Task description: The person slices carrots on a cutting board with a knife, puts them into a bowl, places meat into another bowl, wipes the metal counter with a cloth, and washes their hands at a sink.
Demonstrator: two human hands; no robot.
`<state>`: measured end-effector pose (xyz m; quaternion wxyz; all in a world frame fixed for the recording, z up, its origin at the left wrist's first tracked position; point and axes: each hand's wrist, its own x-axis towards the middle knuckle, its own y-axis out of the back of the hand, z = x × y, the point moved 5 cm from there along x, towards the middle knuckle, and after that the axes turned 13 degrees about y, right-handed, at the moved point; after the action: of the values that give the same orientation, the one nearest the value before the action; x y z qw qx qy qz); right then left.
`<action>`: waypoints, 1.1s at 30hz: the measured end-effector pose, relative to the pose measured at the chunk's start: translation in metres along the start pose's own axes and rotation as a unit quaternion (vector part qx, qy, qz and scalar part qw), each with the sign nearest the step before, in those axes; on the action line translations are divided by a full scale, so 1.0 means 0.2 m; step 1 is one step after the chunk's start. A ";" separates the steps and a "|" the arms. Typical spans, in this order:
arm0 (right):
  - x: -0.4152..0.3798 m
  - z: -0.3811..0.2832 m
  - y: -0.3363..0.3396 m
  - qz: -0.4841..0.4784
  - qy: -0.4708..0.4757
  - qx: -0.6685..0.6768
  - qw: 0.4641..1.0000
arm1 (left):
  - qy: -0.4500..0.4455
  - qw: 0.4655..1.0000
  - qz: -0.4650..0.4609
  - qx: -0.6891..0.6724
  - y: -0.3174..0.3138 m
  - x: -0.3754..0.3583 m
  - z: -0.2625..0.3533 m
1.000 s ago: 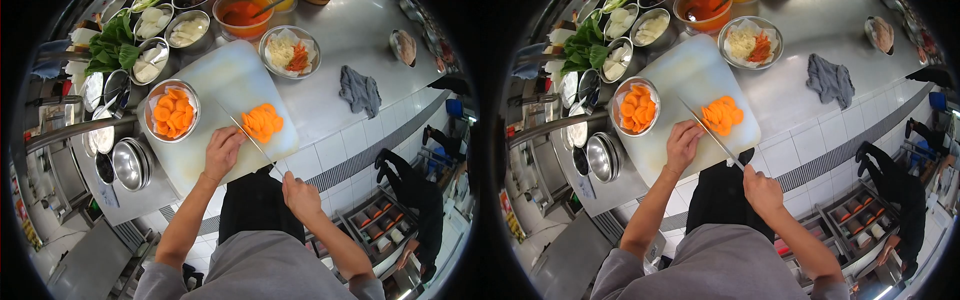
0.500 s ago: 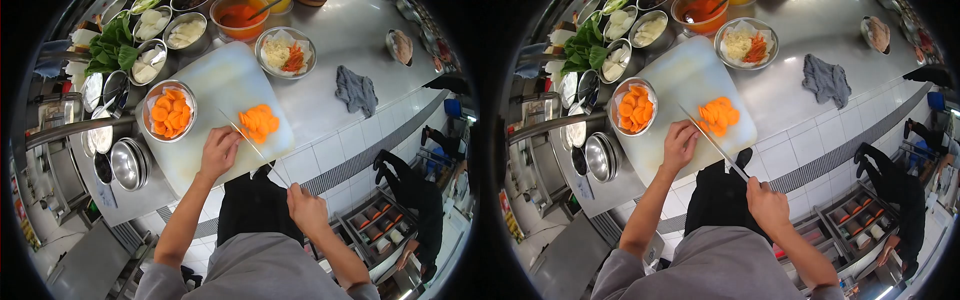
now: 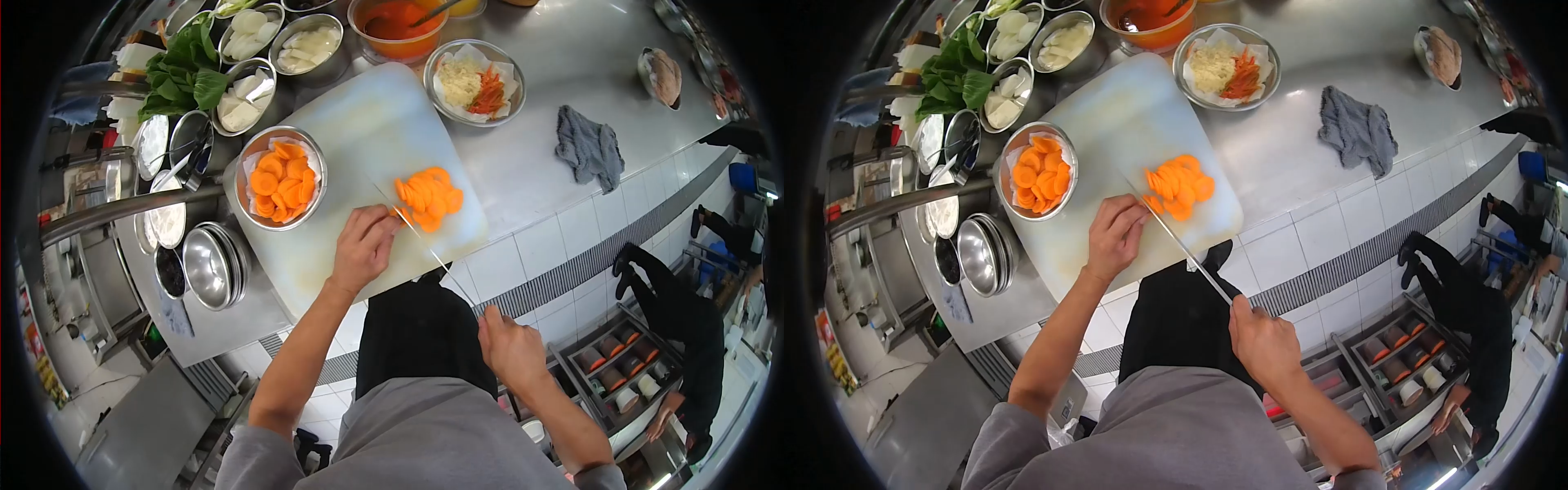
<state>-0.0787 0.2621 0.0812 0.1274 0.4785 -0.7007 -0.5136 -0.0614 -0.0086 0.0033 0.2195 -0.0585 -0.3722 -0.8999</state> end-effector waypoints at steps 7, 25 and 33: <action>0.06 0.02 -0.05 -0.010 0.013 0.002 1.000 | -0.002 1.000 -0.005 -0.011 0.01 0.01 0.01; 0.04 0.00 -0.05 0.027 -0.012 0.013 0.999 | 0.025 1.000 0.016 -0.006 0.00 0.00 0.01; -0.03 0.00 -0.02 0.002 -0.010 -0.011 1.000 | 0.005 1.000 0.010 0.004 0.00 0.00 0.01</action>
<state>-0.0747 0.2667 0.0791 0.1267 0.4705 -0.6975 -0.5254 -0.0616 -0.0077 0.0042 0.2312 -0.0566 -0.3740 -0.8964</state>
